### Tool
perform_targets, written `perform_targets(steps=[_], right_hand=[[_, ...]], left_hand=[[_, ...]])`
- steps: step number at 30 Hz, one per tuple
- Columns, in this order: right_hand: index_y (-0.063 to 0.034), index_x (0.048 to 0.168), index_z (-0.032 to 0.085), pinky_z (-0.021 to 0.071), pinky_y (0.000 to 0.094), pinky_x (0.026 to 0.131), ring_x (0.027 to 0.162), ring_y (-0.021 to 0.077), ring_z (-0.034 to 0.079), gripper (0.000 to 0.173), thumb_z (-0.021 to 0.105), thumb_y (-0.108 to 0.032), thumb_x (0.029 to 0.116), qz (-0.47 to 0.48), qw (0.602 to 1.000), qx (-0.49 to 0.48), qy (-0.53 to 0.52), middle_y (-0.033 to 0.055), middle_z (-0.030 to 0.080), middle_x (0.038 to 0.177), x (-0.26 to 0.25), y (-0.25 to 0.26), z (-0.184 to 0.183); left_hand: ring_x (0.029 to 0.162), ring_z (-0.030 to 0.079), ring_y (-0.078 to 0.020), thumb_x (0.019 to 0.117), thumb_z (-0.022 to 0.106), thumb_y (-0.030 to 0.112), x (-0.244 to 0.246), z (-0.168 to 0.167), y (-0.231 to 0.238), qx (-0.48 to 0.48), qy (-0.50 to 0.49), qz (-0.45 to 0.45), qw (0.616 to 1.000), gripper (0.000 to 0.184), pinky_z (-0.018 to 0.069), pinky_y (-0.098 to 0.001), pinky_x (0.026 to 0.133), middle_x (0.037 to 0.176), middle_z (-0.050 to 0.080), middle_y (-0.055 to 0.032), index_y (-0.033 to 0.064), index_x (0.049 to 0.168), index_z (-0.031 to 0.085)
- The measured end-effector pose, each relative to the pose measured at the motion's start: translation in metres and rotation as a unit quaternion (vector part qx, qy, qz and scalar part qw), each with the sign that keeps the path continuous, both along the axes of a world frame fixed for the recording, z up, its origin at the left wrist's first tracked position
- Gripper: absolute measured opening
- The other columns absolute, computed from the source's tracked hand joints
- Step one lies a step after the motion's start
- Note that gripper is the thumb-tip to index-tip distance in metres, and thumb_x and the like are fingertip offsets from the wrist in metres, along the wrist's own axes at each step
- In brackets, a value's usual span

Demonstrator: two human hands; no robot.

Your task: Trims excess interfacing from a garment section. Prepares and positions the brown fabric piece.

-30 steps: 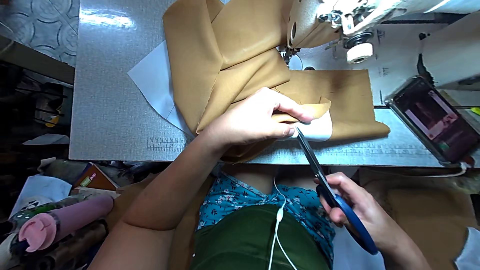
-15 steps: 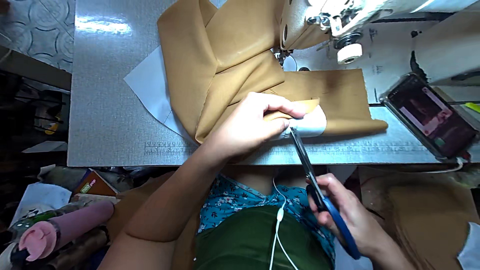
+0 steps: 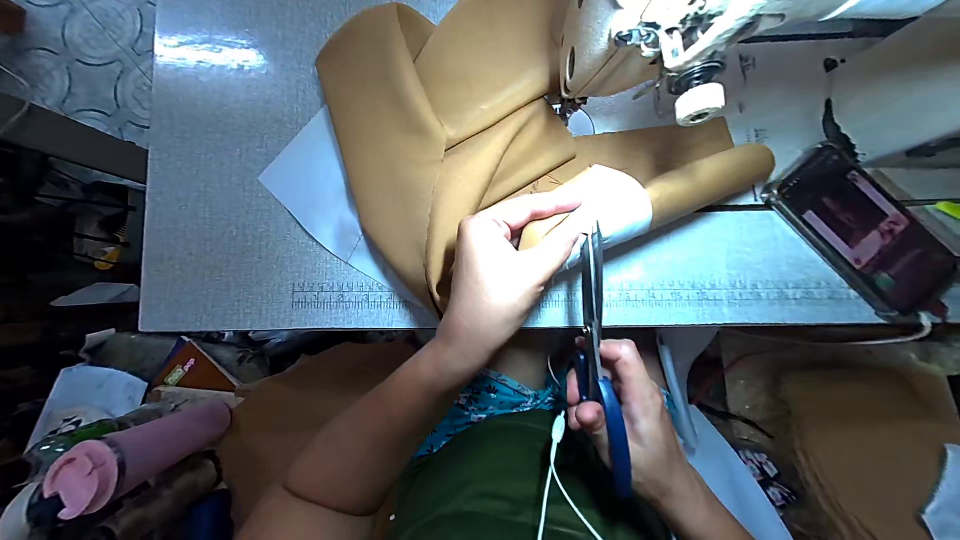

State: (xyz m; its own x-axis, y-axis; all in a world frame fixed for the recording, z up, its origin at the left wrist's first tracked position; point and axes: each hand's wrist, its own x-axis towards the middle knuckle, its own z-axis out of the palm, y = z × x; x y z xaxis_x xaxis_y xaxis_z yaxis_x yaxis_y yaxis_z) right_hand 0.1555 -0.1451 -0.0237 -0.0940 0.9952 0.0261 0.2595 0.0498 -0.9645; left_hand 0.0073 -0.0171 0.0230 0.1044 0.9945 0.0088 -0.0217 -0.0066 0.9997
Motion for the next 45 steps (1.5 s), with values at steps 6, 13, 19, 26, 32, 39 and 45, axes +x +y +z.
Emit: perform_targets(steps=[6, 13, 19, 26, 32, 39, 45], right_hand=[[-0.0029, 0.119, 0.051, 0.0488, 0.0091, 0.056, 0.062, -0.0081, 0.054, 0.056, 0.053, -0.056, 0.0992, -0.001, 0.999, 0.0, 0.034, -0.0056, 0.055, 0.074, -0.002, 0.0, -0.005], [-0.003, 0.119, 0.052, 0.0465, 0.0074, 0.058, 0.063, -0.0093, 0.052, 0.053, 0.056, -0.053, 0.0999, -0.012, 0.999, 0.02, 0.026, -0.0053, 0.054, 0.073, -0.001, 0.002, -0.012], [-0.0041, 0.118, 0.052, 0.0466, 0.0067, 0.058, 0.063, -0.0099, 0.052, 0.049, 0.057, -0.049, 0.1006, -0.019, 0.999, 0.032, 0.034, -0.0058, 0.054, 0.073, -0.003, 0.003, -0.014], [-0.0104, 0.129, 0.05, 0.0502, 0.011, 0.064, 0.07, -0.0049, 0.058, 0.061, 0.055, -0.063, 0.0976, -0.03, 0.996, 0.073, -0.049, -0.0031, 0.059, 0.082, 0.018, -0.01, -0.027], [0.0083, 0.135, 0.037, 0.0536, 0.0208, 0.08, 0.089, 0.0044, 0.064, 0.073, 0.057, -0.054, 0.1011, -0.24, 0.925, 0.156, -0.25, 0.0113, 0.066, 0.105, 0.065, -0.007, -0.014], [0.0068, 0.133, 0.053, 0.0511, 0.056, 0.073, 0.081, 0.0368, 0.066, 0.05, 0.072, -0.011, 0.0905, -0.323, 0.879, -0.02, -0.351, 0.0235, 0.068, 0.093, 0.059, 0.041, 0.009], [-0.006, 0.123, 0.054, 0.058, 0.0182, 0.074, 0.084, -0.0011, 0.066, 0.042, 0.073, -0.019, 0.0878, -0.058, 0.981, 0.16, -0.091, 0.0, 0.069, 0.096, 0.006, 0.039, 0.036]], left_hand=[[0.067, 0.066, -0.003, 0.0932, 0.07, 0.0, -0.002, 0.005, -0.006, -0.03, -0.012, -0.006, 0.999, 0.023, 0.0538, -0.0154, 0.055, 0.093, 0.074, -0.0033, 0.0032, 0.116, 0.074], [0.053, 0.058, -0.003, 0.0968, 0.068, 0.006, 0.0, 0.008, -0.01, -0.074, -0.04, 0.005, 0.996, 0.019, 0.0461, -0.0148, 0.043, 0.081, 0.07, -0.0035, 0.007, 0.115, 0.074], [0.061, 0.063, -0.0033, 0.0976, 0.066, 0.005, 0.002, 0.013, -0.012, -0.108, -0.074, 0.01, 0.991, 0.019, 0.0506, -0.0155, 0.05, 0.085, 0.07, -0.003, 0.007, 0.115, 0.073], [0.085, 0.069, -0.0032, 0.0936, 0.067, -0.005, -0.005, -0.009, 0.002, 0.033, -0.008, -0.024, 0.999, 0.032, 0.0575, -0.016, 0.074, 0.107, 0.073, -0.0055, -0.0009, 0.126, 0.066], [0.089, 0.073, -0.0224, 0.0984, 0.064, 0.027, -0.025, -0.011, -0.005, 0.189, 0.213, -0.498, 0.819, 0.034, 0.0566, -0.0456, 0.083, 0.096, 0.077, -0.0094, 0.0033, 0.122, 0.073], [0.097, 0.065, -0.031, 0.0916, 0.071, 0.015, -0.018, -0.036, 0.012, 0.342, 0.426, -0.287, 0.787, 0.009, 0.0509, -0.0441, 0.073, 0.105, 0.071, -0.0098, 0.0082, 0.093, 0.076], [0.091, 0.063, -0.0038, 0.1085, 0.041, 0.013, -0.007, -0.015, 0.041, 0.025, 0.155, -0.307, 0.939, 0.029, 0.0513, -0.0207, 0.083, 0.099, 0.067, -0.0041, -0.005, 0.113, 0.064]])
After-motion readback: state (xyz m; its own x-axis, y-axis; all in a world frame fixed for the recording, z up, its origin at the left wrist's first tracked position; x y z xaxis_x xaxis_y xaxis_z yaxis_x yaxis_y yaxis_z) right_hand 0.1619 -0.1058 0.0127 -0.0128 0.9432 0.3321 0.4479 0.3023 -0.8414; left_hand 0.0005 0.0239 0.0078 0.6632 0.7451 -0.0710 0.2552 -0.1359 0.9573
